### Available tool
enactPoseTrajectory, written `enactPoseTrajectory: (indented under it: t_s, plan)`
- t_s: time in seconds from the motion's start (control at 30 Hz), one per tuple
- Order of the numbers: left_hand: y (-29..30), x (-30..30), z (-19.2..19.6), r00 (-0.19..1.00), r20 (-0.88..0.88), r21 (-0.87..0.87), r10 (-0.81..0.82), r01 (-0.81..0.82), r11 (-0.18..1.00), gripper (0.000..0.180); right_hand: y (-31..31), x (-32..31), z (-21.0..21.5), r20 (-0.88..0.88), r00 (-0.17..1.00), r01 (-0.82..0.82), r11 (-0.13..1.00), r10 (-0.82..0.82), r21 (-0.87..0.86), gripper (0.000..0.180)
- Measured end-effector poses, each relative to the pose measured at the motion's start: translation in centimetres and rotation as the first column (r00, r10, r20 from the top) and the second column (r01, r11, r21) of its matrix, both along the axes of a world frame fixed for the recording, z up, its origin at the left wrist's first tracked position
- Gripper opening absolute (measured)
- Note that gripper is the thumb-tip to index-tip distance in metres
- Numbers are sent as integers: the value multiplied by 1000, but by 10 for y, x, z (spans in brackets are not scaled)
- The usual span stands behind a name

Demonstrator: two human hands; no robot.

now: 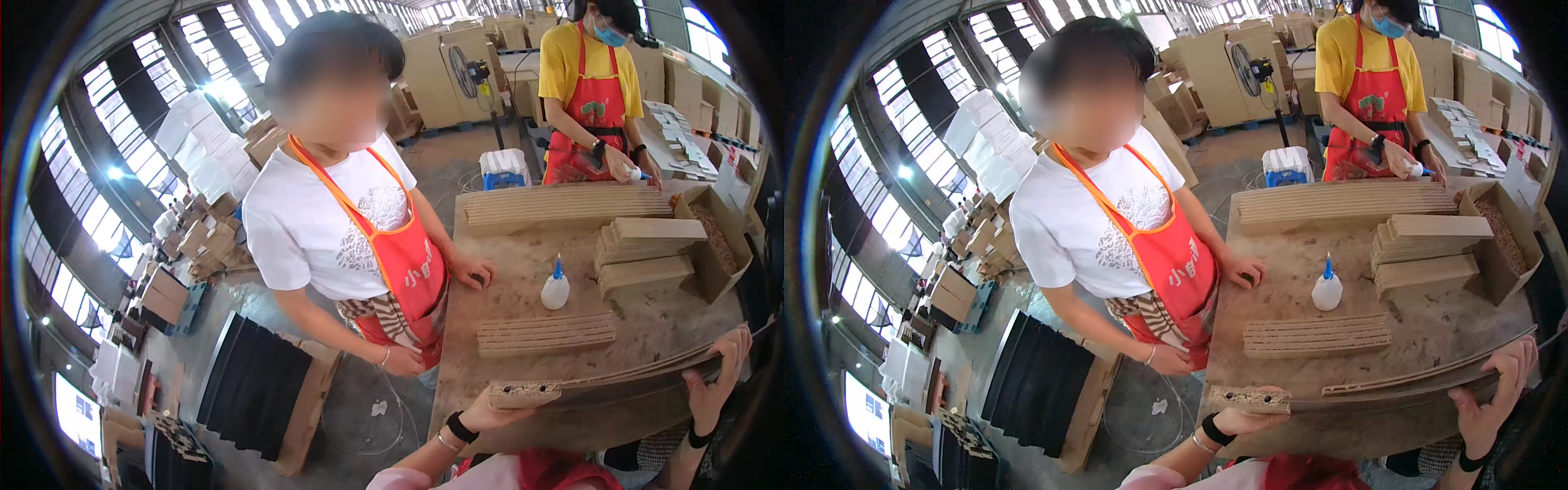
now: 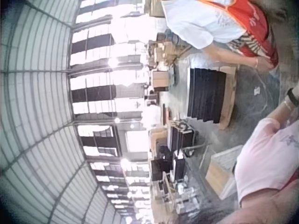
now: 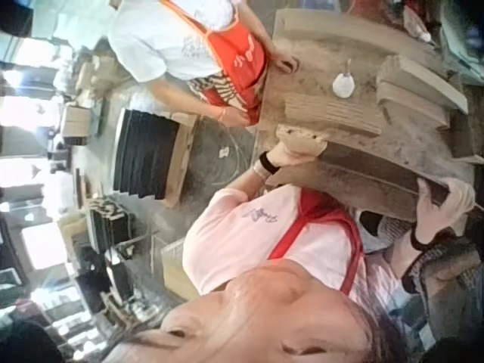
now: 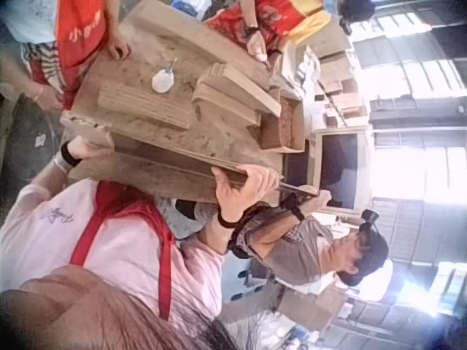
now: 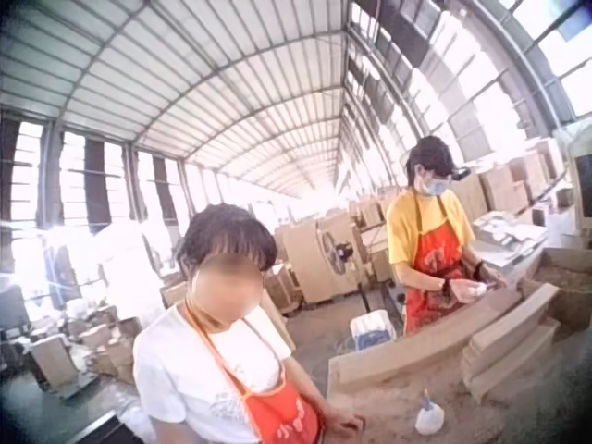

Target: Applying wood glue to small slats and assembling them into a larger wooden furniture panel.

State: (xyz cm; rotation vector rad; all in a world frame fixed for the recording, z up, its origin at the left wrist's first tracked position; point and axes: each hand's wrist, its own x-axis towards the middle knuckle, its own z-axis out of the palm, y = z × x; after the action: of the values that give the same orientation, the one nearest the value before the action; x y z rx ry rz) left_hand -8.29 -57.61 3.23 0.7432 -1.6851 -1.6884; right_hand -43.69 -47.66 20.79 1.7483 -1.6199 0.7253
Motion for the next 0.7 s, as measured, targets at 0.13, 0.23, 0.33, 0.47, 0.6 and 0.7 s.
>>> enactPoseTrajectory:
  t_s: [0.13, 0.23, 0.33, 0.47, 0.6, 0.7]
  plan:
    - [0, 1, 0, 999, 47, -216, -19, 29, 976, 35, 11, 3, -3, 104, 994, 20, 997, -27, 68, 60]
    - [1, 0, -1, 998, -52, -119, -38, 31, 992, 35, 25, -1, -5, 163, 983, 60, 983, -89, 175, 60]
    - [-10, 10, -4, 996, 63, -118, -67, 74, 990, 33, 11, 17, 14, -27, 997, 73, 995, -72, 69, 56]
    - [-16, 39, 52, 939, 335, -427, 85, 70, 901, 44, -9, 41, 47, 89, 990, -127, 976, 113, 179, 56]
    - [-30, 21, 122, 965, 222, -608, 141, 24, 794, 67, -22, 52, 68, 33, 979, -203, 959, 201, 199, 62]
    - [-19, 14, 132, 994, -89, -303, 68, -92, 949, 67, -27, 73, 81, 96, 932, -361, 871, 350, 333, 60]
